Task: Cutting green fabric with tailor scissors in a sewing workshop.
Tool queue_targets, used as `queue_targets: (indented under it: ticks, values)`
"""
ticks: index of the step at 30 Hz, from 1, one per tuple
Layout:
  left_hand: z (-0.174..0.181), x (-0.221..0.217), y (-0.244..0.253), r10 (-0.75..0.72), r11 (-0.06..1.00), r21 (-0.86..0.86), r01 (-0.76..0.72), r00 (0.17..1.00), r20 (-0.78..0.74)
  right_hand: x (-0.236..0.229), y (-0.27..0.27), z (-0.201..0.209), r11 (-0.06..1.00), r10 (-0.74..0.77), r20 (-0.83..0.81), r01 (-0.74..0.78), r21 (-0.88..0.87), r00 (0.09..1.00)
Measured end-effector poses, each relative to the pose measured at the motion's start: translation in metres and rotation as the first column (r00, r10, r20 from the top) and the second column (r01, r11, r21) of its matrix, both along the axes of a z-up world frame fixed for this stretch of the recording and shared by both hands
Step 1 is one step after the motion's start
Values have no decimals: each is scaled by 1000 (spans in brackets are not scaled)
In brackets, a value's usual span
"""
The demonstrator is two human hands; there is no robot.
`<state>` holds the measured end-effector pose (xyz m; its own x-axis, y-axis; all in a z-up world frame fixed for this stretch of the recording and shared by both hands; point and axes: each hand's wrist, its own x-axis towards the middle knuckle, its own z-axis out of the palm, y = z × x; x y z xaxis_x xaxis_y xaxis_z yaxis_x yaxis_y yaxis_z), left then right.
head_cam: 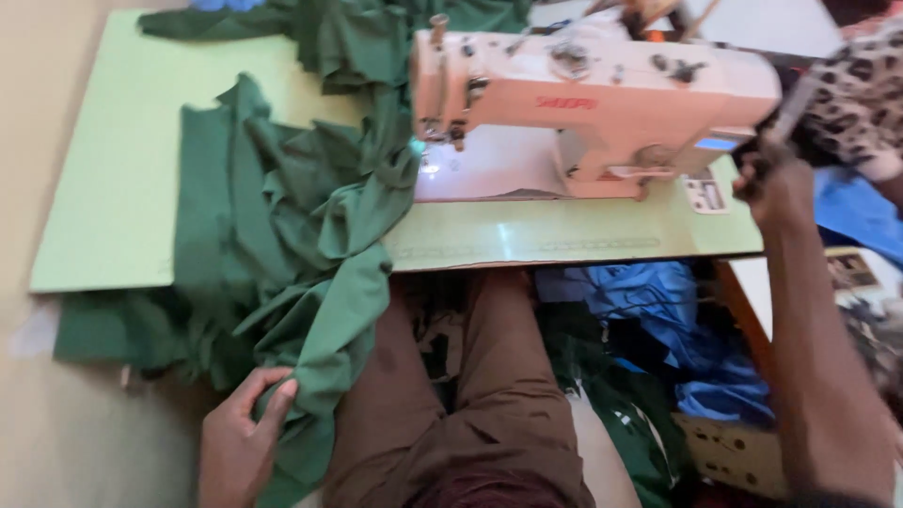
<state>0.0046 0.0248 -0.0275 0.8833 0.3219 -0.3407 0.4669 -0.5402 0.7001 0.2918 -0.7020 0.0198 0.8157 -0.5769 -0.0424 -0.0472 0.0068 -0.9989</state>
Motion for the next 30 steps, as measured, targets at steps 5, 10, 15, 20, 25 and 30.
queue_targets:
  ticks: [5,10,15,20,25,30]
  values:
    - [-8,5,0,-83,993,101,66,980,178,-162,193,-30,988,81,137,-61,-142,987]
    - [-9,5,3,-251,960,233,157,852,459,-284,299,-65,885,220,-300,-320,-339,928]
    - [-1,5,2,-301,954,170,249,821,485,-320,364,-35,533,662,-587,-844,-68,466]
    - [10,-1,-11,-107,994,55,92,847,520,-311,391,-6,47,983,-182,-986,157,18]
    - [17,0,-24,-3,998,55,-39,795,606,-299,413,10,-148,969,-154,-955,259,-192]
    - [34,4,-28,-71,939,284,-194,698,712,-292,420,6,-175,967,-113,-917,359,-229]
